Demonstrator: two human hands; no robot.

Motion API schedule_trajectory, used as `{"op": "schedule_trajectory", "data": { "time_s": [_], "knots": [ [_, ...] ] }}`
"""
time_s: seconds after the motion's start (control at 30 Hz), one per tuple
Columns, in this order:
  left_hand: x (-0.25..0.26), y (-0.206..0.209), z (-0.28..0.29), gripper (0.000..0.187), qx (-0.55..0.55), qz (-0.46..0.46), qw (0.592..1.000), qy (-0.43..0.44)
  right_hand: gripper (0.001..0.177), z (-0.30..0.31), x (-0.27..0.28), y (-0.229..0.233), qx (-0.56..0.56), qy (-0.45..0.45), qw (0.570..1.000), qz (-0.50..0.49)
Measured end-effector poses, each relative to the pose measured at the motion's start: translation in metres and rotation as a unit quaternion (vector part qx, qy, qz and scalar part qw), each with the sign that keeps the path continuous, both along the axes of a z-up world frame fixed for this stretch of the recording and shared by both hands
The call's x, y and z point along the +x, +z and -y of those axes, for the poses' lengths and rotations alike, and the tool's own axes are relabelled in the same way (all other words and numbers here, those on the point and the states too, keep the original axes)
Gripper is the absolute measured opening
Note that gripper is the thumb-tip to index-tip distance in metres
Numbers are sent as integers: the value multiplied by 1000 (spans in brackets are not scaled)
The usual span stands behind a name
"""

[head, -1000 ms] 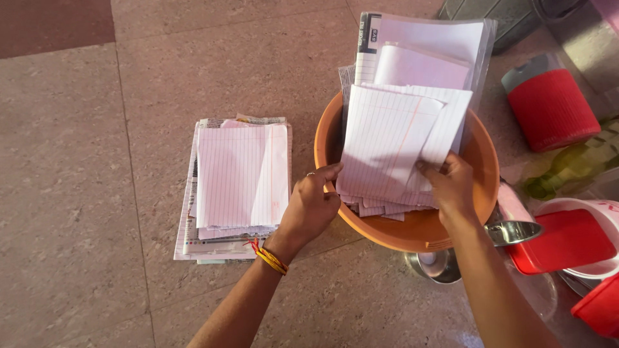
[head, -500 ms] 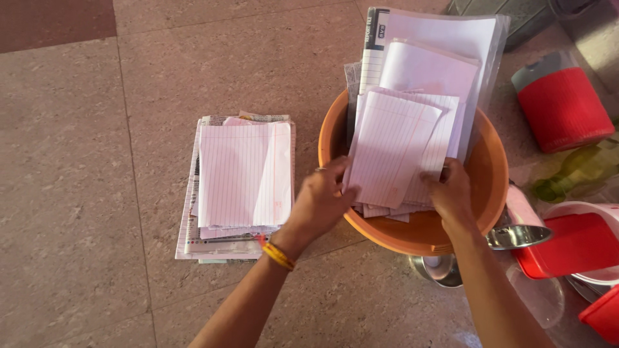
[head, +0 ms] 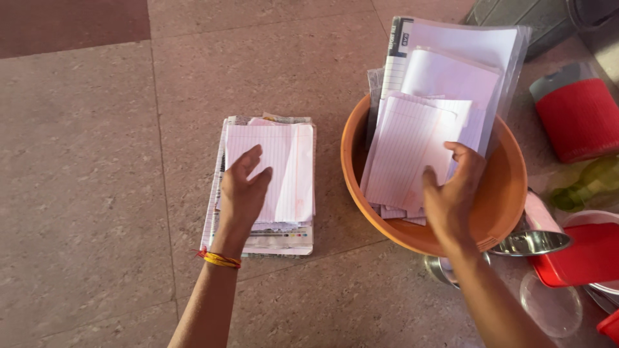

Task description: The person sorts through a stack of lined paper and other documents on the floor, separating them into different piles. They then place the sorted papers into an orange plastic basin.

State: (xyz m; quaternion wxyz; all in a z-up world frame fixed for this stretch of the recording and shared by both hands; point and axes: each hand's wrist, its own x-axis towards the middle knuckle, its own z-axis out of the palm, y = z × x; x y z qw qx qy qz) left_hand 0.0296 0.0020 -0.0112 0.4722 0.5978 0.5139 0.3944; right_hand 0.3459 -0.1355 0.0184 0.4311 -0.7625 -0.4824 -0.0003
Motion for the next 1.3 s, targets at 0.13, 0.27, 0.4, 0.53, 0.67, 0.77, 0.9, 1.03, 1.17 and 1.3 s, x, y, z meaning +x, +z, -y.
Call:
{"op": "schedule_trajectory", "data": {
  "time_s": [0.13,0.27,0.4,0.53,0.67,0.77,0.9,1.03,1.17,1.3],
  "knots": [
    [-17,5,1,52,-15,-6,1000,23,45,-15,-42,11,52,23,993,103],
    [-28,5,0,53,-45,-51,996,59,44,-19,-78,16,31,42,987,154],
    [-35,4,1,57,-57,-92,992,66,32,-30,-99,3,44,163,981,91],
    [-37,12,6,65,-184,-130,972,66,27,-33,-116,-15,-51,267,960,-69],
    [-37,11,7,69,-228,-125,963,66,34,-41,-131,-21,-152,308,922,-178],
    [-40,0,7,68,-214,-128,966,63,42,-44,-137,-24,-200,319,908,-183],
    [-42,-16,5,73,-186,-128,972,62,48,-48,-139,-27,-249,295,908,-161],
    [-42,-30,6,72,-169,-114,977,55,49,-49,-138,-32,-249,293,909,-163],
    [-38,-34,6,70,-186,-102,976,55,48,-49,-138,-33,-227,293,912,-176],
    [-34,-27,6,67,-187,-112,974,55,41,-49,-140,-33,-199,301,906,-223]
  ]
}}
